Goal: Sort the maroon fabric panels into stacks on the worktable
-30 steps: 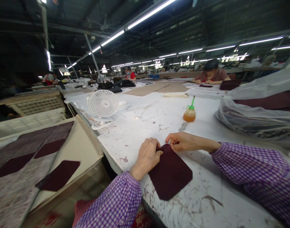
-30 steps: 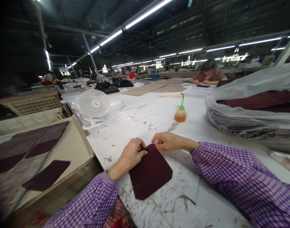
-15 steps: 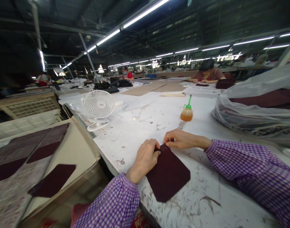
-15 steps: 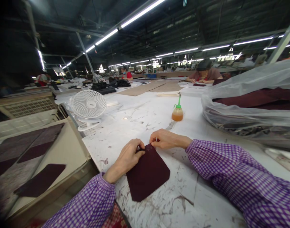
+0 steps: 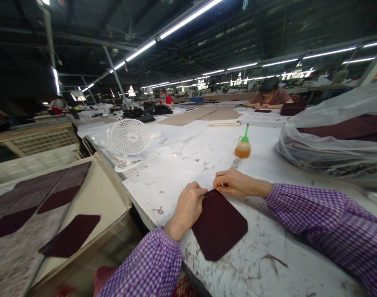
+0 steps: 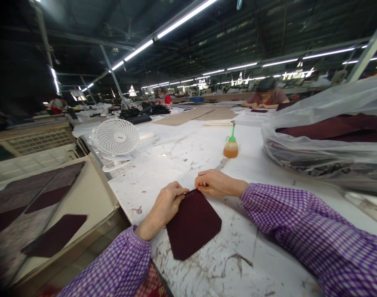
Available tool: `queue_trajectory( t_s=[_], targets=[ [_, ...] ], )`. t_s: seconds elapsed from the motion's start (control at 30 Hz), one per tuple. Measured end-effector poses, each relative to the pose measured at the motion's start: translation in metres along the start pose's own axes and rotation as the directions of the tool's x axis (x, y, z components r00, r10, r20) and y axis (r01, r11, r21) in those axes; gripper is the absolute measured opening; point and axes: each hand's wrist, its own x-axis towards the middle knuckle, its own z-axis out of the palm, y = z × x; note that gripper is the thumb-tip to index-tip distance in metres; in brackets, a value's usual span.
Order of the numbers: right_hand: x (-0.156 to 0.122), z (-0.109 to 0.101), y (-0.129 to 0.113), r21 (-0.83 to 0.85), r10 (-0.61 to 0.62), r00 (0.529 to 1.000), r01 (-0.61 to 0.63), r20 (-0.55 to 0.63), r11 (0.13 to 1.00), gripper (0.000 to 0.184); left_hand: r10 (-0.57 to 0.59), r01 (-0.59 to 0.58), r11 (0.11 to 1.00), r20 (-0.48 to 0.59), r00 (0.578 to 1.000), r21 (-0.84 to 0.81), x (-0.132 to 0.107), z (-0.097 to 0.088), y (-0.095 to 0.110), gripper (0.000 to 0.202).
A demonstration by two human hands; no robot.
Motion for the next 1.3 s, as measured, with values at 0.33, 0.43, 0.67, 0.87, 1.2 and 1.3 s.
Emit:
queue_trajectory(
  t_s=[0.33, 0.43, 0.67, 0.87, 1.2, 1.3],
  targets=[
    [-0.02, 0.008, 0.003, -0.498, -0.15, 0.986, 0.165, 0.069, 0.852, 0.023, 0.219, -0.245, 0.877, 0.111, 0.969, 0.413, -0.009, -0.003, 0.011, 0.025],
    [-0.021, 0.004, 0.0, -0.354, -0.046, 0.995, 0.013, -0.086, 0.935, 0.035, 0.213, -0.24, 0.868, 0.111, 0.971, 0.434, -0.009, -0.002, 0.012, 0.024],
    [-0.012, 0.012, -0.028, -0.016, 0.027, 0.996, -0.028, -0.083, 0.999, 0.039, 0.204, -0.232, 0.87, 0.111, 0.973, 0.436, -0.009, -0.003, 0.013, 0.027],
    [-0.023, 0.026, -0.026, 0.0, 0.024, 0.994, -0.024, -0.103, 1.0, 0.037, 0.159, -0.17, 0.952, 0.063, 0.985, 0.255, -0.021, -0.015, 0.001, 0.027],
    [-0.006, 0.004, -0.045, 0.026, 0.014, 0.98, -0.01, -0.198, 1.0, 0.052, 0.108, -0.105, 0.958, 0.004, 0.994, 0.267, -0.027, -0.011, 0.001, 0.03],
    [-0.005, 0.015, -0.054, 0.024, 0.071, 0.982, -0.068, -0.172, 0.997, 0.05, 0.12, -0.119, 0.939, 0.018, 0.993, 0.324, -0.025, -0.007, 0.006, 0.027]
  ],
)
